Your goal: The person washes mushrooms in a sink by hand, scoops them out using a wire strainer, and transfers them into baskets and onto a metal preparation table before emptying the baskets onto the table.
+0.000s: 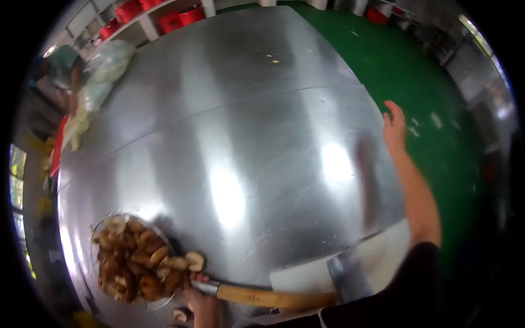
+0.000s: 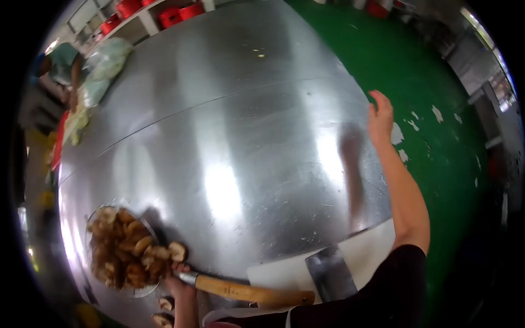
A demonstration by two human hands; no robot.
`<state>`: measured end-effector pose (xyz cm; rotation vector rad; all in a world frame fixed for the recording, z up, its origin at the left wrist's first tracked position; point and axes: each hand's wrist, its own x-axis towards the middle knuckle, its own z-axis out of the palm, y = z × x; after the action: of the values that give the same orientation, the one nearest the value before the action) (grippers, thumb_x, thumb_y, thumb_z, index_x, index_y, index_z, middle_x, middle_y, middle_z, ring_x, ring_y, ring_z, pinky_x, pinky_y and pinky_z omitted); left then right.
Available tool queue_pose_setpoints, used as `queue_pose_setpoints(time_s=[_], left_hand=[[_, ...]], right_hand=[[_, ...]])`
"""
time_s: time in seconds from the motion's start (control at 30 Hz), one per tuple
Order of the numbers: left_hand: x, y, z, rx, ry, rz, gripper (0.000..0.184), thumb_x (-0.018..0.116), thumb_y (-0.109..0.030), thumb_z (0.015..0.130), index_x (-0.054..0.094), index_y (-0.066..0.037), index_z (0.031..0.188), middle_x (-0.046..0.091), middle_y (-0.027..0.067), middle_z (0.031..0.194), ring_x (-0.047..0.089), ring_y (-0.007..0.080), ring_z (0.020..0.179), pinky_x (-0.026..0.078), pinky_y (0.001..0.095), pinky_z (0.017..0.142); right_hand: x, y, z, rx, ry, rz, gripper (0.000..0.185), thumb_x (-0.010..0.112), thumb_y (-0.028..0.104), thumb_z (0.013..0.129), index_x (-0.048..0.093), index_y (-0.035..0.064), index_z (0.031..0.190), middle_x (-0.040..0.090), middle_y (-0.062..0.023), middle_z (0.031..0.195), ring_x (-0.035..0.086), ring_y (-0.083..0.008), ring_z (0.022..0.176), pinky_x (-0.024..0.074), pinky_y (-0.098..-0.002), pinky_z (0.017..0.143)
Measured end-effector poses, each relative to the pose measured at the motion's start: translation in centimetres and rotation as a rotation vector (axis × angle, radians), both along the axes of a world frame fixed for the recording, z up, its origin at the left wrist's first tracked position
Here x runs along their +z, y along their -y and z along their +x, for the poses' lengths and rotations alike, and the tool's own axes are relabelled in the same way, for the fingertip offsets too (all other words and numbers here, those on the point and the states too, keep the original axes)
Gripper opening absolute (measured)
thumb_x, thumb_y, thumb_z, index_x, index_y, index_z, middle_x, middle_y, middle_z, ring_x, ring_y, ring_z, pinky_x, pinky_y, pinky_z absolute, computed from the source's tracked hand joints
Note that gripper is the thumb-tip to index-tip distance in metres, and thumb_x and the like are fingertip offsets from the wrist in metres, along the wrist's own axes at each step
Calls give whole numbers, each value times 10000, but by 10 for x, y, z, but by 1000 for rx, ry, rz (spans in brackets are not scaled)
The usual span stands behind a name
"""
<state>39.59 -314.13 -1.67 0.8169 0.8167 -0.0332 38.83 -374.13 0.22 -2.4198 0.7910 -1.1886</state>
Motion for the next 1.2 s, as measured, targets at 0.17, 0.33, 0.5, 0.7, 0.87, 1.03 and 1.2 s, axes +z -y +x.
queue_pose_setpoints(time_s=[0.17,0.33,0.5,0.7,0.87,1.03,1.2], left_hand=[[9,-22,-9,19,-11,-71,74,394,-167,888,443,-113,879,444,0,649,425,138,552,412,298,507],[70,-37,-35,-29,14,27,112,522,-73,817,423,-64,868,482,26,654,468,157,536,416,310,480],[72,-90,-75,-140,155,184,242,561,-96,798,365,-24,923,500,91,705,487,174,532,439,321,470],[122,-178,-87,-466,366,661,407,558,-166,813,358,10,1121,510,142,970,523,271,880,440,377,776],[36,-298,-146,-438,326,1712,937,729,-335,621,207,0,1323,242,212,1346,235,379,1242,216,441,1014],[26,-254,-152,-662,161,1804,1134,777,-434,498,154,2,1339,174,193,1389,172,344,1288,132,551,1010],[51,-197,-85,-641,231,1571,1131,787,-399,487,149,-54,1354,131,193,1400,181,336,1286,129,532,1026]], right_hand=[[116,-286,-37,1235,-279,69,365,573,94,777,514,49,1134,487,-120,1211,473,-277,1107,373,-374,932],[127,-442,-152,1477,-1030,386,790,627,344,740,208,34,1334,305,-243,1309,443,-380,1102,403,-399,892],[128,-487,-186,1453,-1132,573,914,647,276,725,36,98,1380,437,-193,1118,548,-326,902,468,-391,732],[128,-521,-192,1683,-767,1211,927,660,145,712,35,156,1397,450,-64,901,508,-145,689,446,-258,520],[133,-543,-213,1572,-617,2191,893,644,68,704,83,171,1390,400,-53,873,416,-71,594,369,-160,445],[166,-537,-216,1538,-517,2348,831,622,55,712,130,166,1373,380,-55,858,384,-65,556,355,-159,428],[201,-523,-211,1710,-257,2109,714,606,68,732,210,109,1325,428,-77,861,447,-81,567,404,-205,460]])
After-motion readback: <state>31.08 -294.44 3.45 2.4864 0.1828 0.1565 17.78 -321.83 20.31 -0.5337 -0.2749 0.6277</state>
